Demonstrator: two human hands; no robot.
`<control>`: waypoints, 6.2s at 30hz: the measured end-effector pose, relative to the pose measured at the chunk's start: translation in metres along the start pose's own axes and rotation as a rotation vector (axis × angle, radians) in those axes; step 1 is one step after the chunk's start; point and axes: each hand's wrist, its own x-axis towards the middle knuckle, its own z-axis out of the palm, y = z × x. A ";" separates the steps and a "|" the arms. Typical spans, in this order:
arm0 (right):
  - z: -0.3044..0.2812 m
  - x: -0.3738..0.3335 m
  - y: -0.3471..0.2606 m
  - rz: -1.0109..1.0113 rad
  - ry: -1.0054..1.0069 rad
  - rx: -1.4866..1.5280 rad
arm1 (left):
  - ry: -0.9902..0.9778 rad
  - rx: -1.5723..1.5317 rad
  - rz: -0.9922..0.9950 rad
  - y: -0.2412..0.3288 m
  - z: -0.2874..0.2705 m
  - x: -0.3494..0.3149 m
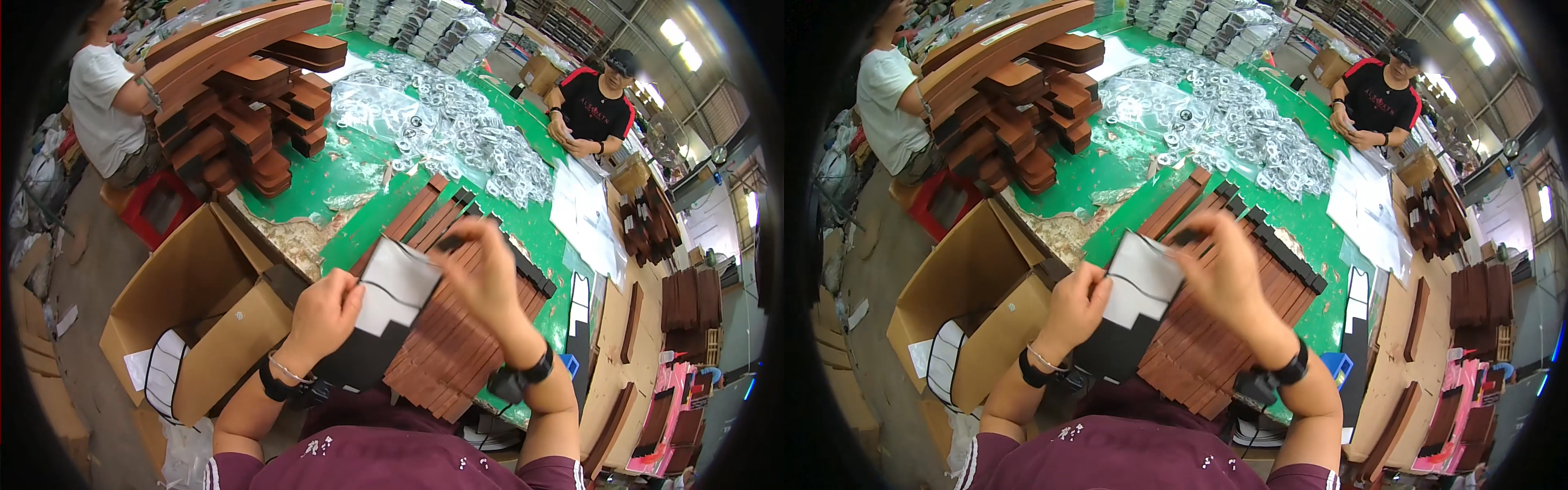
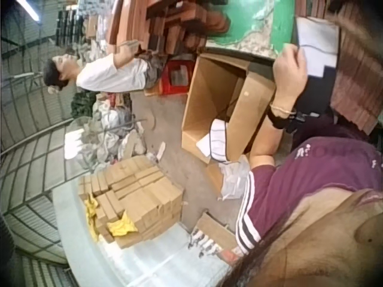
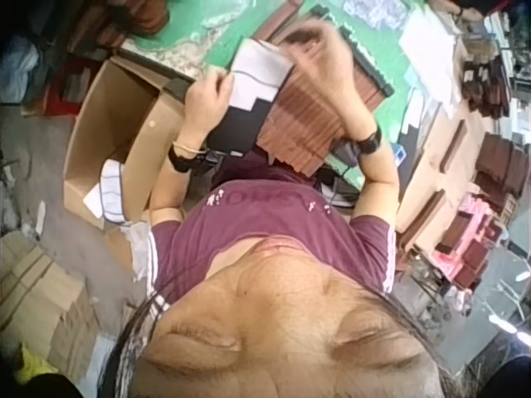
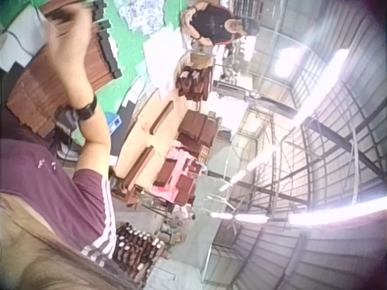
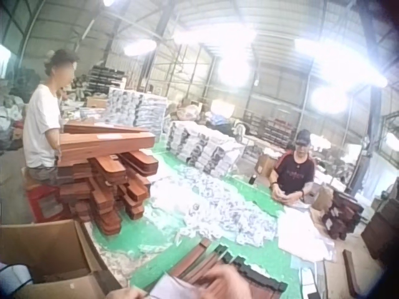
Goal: The recorder is applying black adhesive tape or fabric strips to the edges of bamboo/wooden blind slats on an assembly table.
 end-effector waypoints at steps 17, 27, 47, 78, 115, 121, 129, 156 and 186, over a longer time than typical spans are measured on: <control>0.037 0.067 0.162 0.263 -0.033 -0.396 | -0.151 0.516 0.541 -0.016 0.020 0.006; 0.034 0.069 0.164 0.263 -0.075 -0.466 | -0.146 0.493 0.555 -0.014 0.020 0.008; 0.038 0.066 0.153 0.340 -0.043 -0.473 | -0.123 0.515 0.532 -0.013 0.023 0.007; 0.032 0.072 0.162 0.213 -0.107 -0.540 | -0.135 0.548 0.542 -0.010 0.023 0.007; -0.003 -0.027 -0.048 -0.438 -0.209 -0.384 | -0.049 -0.531 0.030 -0.006 0.013 0.005; 0.009 -0.053 -0.038 -0.343 -0.292 -0.413 | -0.053 -0.721 0.055 0.009 0.018 -0.002; 0.006 -0.071 -0.029 -0.442 -0.143 -0.468 | -0.063 -0.797 -0.092 0.002 0.006 -0.004; 0.006 -0.082 -0.050 -0.505 -0.242 -0.178 | 0.010 -0.695 -0.084 -0.004 0.012 -0.004; -0.021 0.059 0.165 0.339 0.047 -0.222 | -0.160 0.607 0.635 -0.018 0.022 -0.017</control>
